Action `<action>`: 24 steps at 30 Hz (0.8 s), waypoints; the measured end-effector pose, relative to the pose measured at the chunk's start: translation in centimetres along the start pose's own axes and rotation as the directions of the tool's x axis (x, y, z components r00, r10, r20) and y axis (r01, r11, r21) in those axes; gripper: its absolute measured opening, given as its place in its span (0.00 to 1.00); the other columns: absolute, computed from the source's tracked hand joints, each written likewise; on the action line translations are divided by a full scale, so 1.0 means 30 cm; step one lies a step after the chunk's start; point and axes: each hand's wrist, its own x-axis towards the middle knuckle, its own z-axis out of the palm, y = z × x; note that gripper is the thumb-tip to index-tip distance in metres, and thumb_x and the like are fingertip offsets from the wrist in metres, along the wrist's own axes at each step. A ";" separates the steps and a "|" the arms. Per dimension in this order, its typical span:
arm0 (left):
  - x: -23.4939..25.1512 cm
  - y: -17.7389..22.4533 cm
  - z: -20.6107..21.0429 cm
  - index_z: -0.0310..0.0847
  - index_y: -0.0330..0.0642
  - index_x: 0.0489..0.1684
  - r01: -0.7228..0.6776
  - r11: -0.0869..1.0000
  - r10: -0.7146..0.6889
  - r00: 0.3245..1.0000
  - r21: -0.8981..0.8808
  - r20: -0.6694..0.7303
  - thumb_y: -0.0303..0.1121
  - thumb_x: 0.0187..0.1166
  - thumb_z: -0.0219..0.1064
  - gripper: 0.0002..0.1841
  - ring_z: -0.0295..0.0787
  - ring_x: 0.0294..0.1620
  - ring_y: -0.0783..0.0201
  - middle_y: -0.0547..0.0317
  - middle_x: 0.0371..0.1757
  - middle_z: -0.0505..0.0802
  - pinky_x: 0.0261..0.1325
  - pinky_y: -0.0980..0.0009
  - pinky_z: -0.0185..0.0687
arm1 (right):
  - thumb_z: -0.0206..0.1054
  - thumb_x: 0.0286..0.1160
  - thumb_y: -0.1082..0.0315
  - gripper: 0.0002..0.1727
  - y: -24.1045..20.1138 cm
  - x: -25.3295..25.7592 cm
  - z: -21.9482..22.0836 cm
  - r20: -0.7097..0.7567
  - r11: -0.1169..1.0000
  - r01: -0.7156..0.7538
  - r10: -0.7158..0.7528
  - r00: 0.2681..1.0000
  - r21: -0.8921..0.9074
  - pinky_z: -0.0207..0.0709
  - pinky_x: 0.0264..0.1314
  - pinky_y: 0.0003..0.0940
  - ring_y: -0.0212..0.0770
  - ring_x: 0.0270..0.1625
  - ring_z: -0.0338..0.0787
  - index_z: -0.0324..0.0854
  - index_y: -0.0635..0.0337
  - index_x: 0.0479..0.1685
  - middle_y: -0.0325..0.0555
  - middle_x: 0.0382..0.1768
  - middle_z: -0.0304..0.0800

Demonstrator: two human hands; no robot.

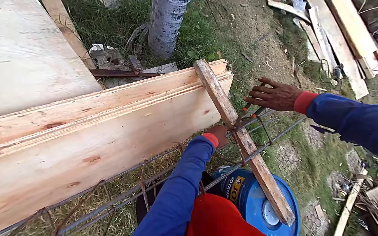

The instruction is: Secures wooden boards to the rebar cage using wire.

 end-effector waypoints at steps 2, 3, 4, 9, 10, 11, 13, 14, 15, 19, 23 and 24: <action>0.009 -0.005 0.001 0.84 0.43 0.68 -0.022 1.000 0.022 1.000 0.006 0.007 0.34 0.72 0.70 0.22 0.93 0.53 0.44 0.43 0.52 0.94 0.53 0.38 0.86 | 0.70 0.73 0.76 0.43 0.016 -0.005 0.035 -0.010 1.000 0.016 -0.015 1.000 0.024 0.45 0.93 0.69 0.61 0.81 0.75 0.61 0.43 0.92 0.58 0.75 0.80; 0.012 -0.004 0.000 0.84 0.44 0.67 -0.027 1.000 0.027 1.000 0.013 0.004 0.34 0.73 0.70 0.22 0.93 0.52 0.44 0.43 0.51 0.94 0.53 0.38 0.86 | 0.70 0.72 0.76 0.45 0.025 -0.009 0.053 -0.005 0.999 0.020 -0.020 1.000 0.037 0.44 0.93 0.70 0.61 0.82 0.75 0.60 0.42 0.93 0.58 0.75 0.79; 0.011 -0.002 -0.001 0.85 0.44 0.67 -0.026 1.000 0.027 1.000 0.016 0.000 0.34 0.73 0.70 0.22 0.93 0.52 0.44 0.43 0.51 0.94 0.52 0.39 0.86 | 0.71 0.72 0.76 0.45 0.031 -0.011 0.068 0.004 0.998 0.027 -0.027 1.000 0.049 0.43 0.93 0.70 0.61 0.81 0.75 0.60 0.42 0.93 0.58 0.75 0.79; -0.002 0.002 -0.003 0.84 0.43 0.68 -0.011 1.000 0.011 1.000 -0.003 -0.001 0.34 0.73 0.71 0.22 0.92 0.54 0.43 0.42 0.52 0.94 0.55 0.38 0.86 | 0.72 0.67 0.78 0.39 0.045 -0.003 0.079 0.100 0.996 0.054 -0.061 0.993 0.064 0.61 0.87 0.65 0.63 0.66 0.86 0.72 0.45 0.84 0.58 0.59 0.87; 0.001 0.001 -0.002 0.83 0.43 0.69 -0.016 1.000 0.016 1.000 -0.002 0.003 0.34 0.73 0.70 0.23 0.92 0.54 0.43 0.42 0.53 0.94 0.55 0.38 0.86 | 0.72 0.69 0.78 0.37 0.044 0.005 0.046 0.162 0.997 0.050 -0.060 0.985 0.062 0.70 0.80 0.60 0.62 0.63 0.87 0.73 0.45 0.82 0.57 0.57 0.87; 0.004 0.003 -0.004 0.83 0.43 0.70 -0.014 1.000 0.014 1.000 0.001 0.010 0.34 0.73 0.70 0.23 0.92 0.55 0.43 0.41 0.53 0.93 0.55 0.38 0.86 | 0.72 0.70 0.77 0.34 0.044 0.018 0.007 0.230 0.996 0.039 -0.056 0.972 0.078 0.75 0.73 0.58 0.61 0.61 0.87 0.75 0.45 0.80 0.56 0.55 0.86; 0.019 -0.003 -0.005 0.82 0.45 0.72 0.011 1.000 -0.011 0.999 0.019 0.033 0.35 0.72 0.69 0.25 0.92 0.57 0.44 0.42 0.56 0.93 0.58 0.39 0.85 | 0.71 0.73 0.73 0.29 0.049 0.067 -0.086 0.371 0.992 0.002 -0.050 0.927 0.128 0.77 0.64 0.56 0.60 0.58 0.86 0.78 0.45 0.76 0.56 0.53 0.85; 0.024 -0.006 -0.003 0.82 0.45 0.72 0.026 0.999 -0.027 0.999 0.026 0.044 0.36 0.72 0.69 0.25 0.92 0.58 0.44 0.43 0.56 0.93 0.58 0.39 0.85 | 0.71 0.74 0.71 0.26 0.049 0.092 -0.126 0.417 0.990 -0.010 -0.051 0.908 0.143 0.78 0.63 0.56 0.60 0.56 0.86 0.80 0.44 0.74 0.56 0.52 0.85; 0.028 -0.006 -0.001 0.82 0.45 0.72 0.040 0.999 -0.041 0.998 0.033 0.046 0.37 0.72 0.69 0.25 0.92 0.58 0.44 0.43 0.56 0.93 0.58 0.39 0.86 | 0.71 0.75 0.69 0.24 0.049 0.116 -0.166 0.462 0.988 -0.023 -0.050 0.886 0.152 0.78 0.62 0.56 0.60 0.56 0.86 0.81 0.43 0.72 0.55 0.51 0.86; 0.031 -0.002 0.007 0.81 0.45 0.72 0.088 0.995 -0.090 0.995 0.039 0.045 0.41 0.73 0.69 0.26 0.91 0.59 0.44 0.44 0.57 0.92 0.58 0.39 0.86 | 0.73 0.72 0.64 0.19 0.035 0.231 -0.315 0.688 0.970 -0.133 -0.043 0.725 0.201 0.79 0.57 0.58 0.58 0.52 0.89 0.84 0.46 0.64 0.53 0.47 0.88; 0.010 0.007 -0.009 0.82 0.44 0.71 0.109 0.994 -0.109 0.993 0.005 0.047 0.39 0.73 0.70 0.25 0.91 0.60 0.42 0.42 0.58 0.92 0.59 0.37 0.85 | 0.74 0.75 0.48 0.18 0.032 0.334 -0.353 0.888 0.914 -0.359 -0.002 0.461 0.188 0.82 0.51 0.58 0.53 0.49 0.92 0.92 0.53 0.47 0.49 0.39 0.93; 0.019 -0.002 -0.010 0.82 0.43 0.70 0.087 0.996 -0.088 0.995 0.020 0.056 0.40 0.74 0.70 0.25 0.91 0.60 0.43 0.42 0.58 0.92 0.60 0.37 0.85 | 0.78 0.67 0.42 0.22 0.023 0.348 -0.309 0.923 0.895 -0.434 0.078 0.377 0.102 0.82 0.46 0.56 0.51 0.45 0.92 0.93 0.54 0.38 0.48 0.34 0.92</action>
